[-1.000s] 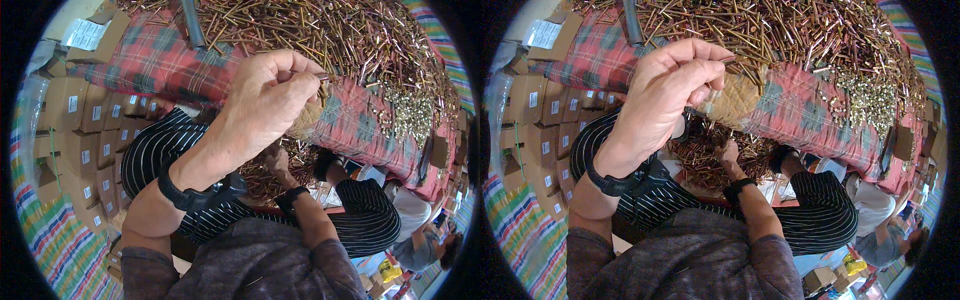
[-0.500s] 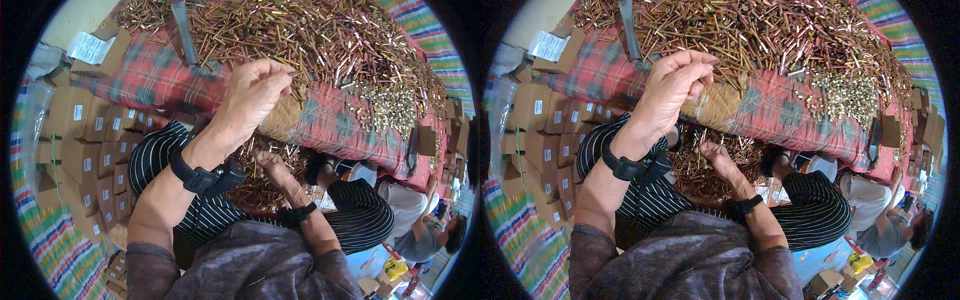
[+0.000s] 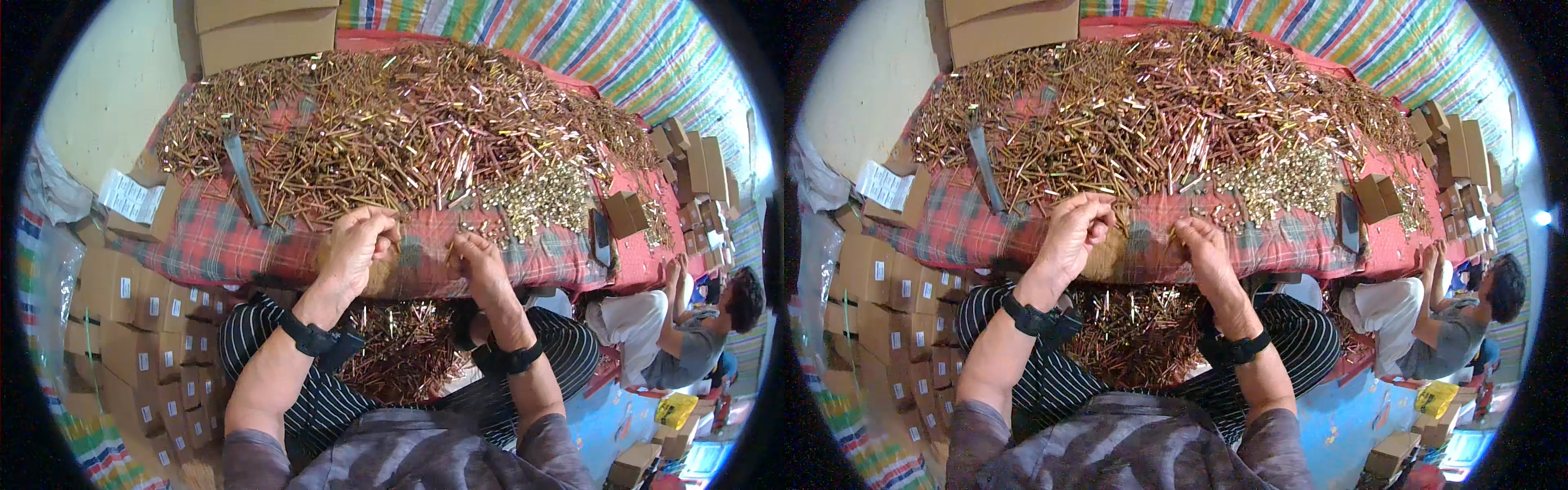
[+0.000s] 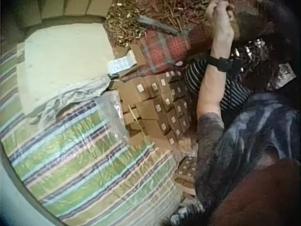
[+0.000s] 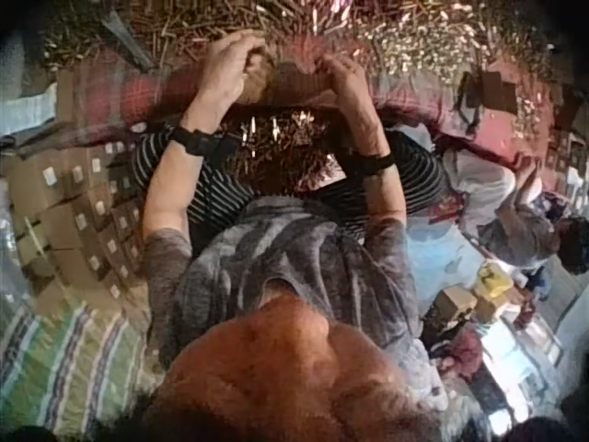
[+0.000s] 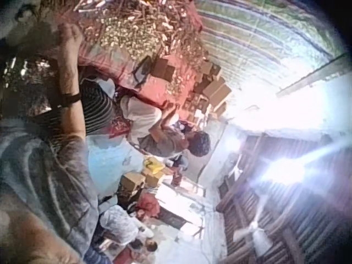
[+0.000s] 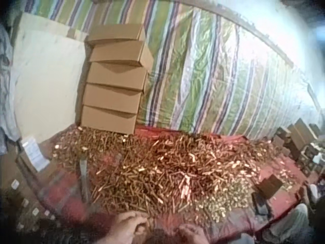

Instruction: Sorting and inspecting small metal rods and gold-colored caps at a workstation.

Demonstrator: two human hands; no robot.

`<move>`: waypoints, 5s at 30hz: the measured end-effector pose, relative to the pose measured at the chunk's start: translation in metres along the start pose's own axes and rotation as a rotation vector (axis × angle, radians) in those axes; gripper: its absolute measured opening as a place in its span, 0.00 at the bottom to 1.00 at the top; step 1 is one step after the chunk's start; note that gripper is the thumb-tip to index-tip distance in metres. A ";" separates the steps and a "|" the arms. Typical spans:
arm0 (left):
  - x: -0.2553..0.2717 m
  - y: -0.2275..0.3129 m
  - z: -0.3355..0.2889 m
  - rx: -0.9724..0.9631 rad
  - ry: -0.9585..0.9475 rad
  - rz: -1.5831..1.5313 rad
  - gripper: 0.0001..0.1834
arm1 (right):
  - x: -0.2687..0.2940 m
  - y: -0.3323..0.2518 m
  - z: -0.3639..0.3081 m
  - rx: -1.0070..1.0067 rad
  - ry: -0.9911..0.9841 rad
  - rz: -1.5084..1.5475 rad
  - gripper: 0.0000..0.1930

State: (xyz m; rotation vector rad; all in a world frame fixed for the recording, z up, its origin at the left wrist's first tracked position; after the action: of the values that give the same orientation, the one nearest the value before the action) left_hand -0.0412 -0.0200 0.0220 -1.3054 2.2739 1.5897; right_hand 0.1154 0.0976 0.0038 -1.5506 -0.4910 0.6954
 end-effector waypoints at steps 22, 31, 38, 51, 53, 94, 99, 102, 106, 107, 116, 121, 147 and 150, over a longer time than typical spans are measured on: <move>-0.044 -0.028 0.037 0.154 -0.118 -0.002 0.05 | -0.012 -0.049 0.041 0.306 -0.241 -0.287 0.10; -0.052 -0.028 0.045 0.163 -0.092 0.057 0.04 | 0.004 -0.054 0.048 0.281 -0.251 -0.543 0.08; -0.044 -0.027 0.047 0.157 -0.026 0.042 0.03 | 0.061 -0.047 0.072 0.372 -0.060 -0.993 0.10; -0.036 -0.033 0.052 0.159 -0.013 0.025 0.03 | 0.013 -0.035 0.059 0.767 -0.165 -1.099 0.03; -0.040 -0.030 0.050 0.145 -0.043 0.013 0.04 | 0.023 -0.016 0.065 0.246 -0.138 -0.456 0.06; -0.047 -0.022 0.042 -0.079 -0.119 0.396 0.09 | -0.004 -0.034 0.022 0.268 -0.060 -0.211 0.07; -0.047 -0.026 0.044 -0.059 -0.127 0.380 0.09 | 0.000 -0.034 0.025 0.201 -0.057 -0.089 0.05; -0.050 -0.025 0.043 -0.090 -0.135 0.382 0.08 | 0.000 -0.029 0.026 0.157 -0.135 -0.134 0.07; -0.052 -0.025 0.044 -0.127 -0.137 0.462 0.07 | 0.003 -0.034 0.029 0.327 -0.118 -0.537 0.13; -0.053 -0.025 0.043 -0.138 -0.148 0.463 0.07 | 0.003 -0.039 0.029 0.441 -0.129 -0.677 0.15; -0.053 -0.026 0.041 -0.126 -0.190 0.453 0.06 | 0.003 -0.032 0.028 0.223 -0.158 -0.650 0.23; -0.049 -0.030 0.044 -0.025 -0.152 0.381 0.06 | 0.000 -0.035 0.024 0.029 -0.212 -0.388 0.23; -0.081 -0.038 0.040 -0.338 -0.339 1.037 0.09 | 0.036 -0.037 0.064 0.430 -0.110 -1.190 0.18; -0.075 -0.032 0.055 -0.604 0.177 1.221 0.09 | 0.044 -0.018 0.084 0.555 -0.084 -1.274 0.08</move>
State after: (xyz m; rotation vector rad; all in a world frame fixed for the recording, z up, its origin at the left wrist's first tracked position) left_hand 0.0062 0.0647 0.0107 0.1635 3.0371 2.6853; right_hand 0.0911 0.1900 0.0141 -0.4686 -1.0809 -0.1218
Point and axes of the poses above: each hand's wrist, its own z-axis towards the middle knuckle, its own x-axis out of the back of the hand, y = z × x, the point moved 7 cm from there along z, towards the middle knuckle, and after that the axes turned 14 degrees about x, right-handed, at the moved point
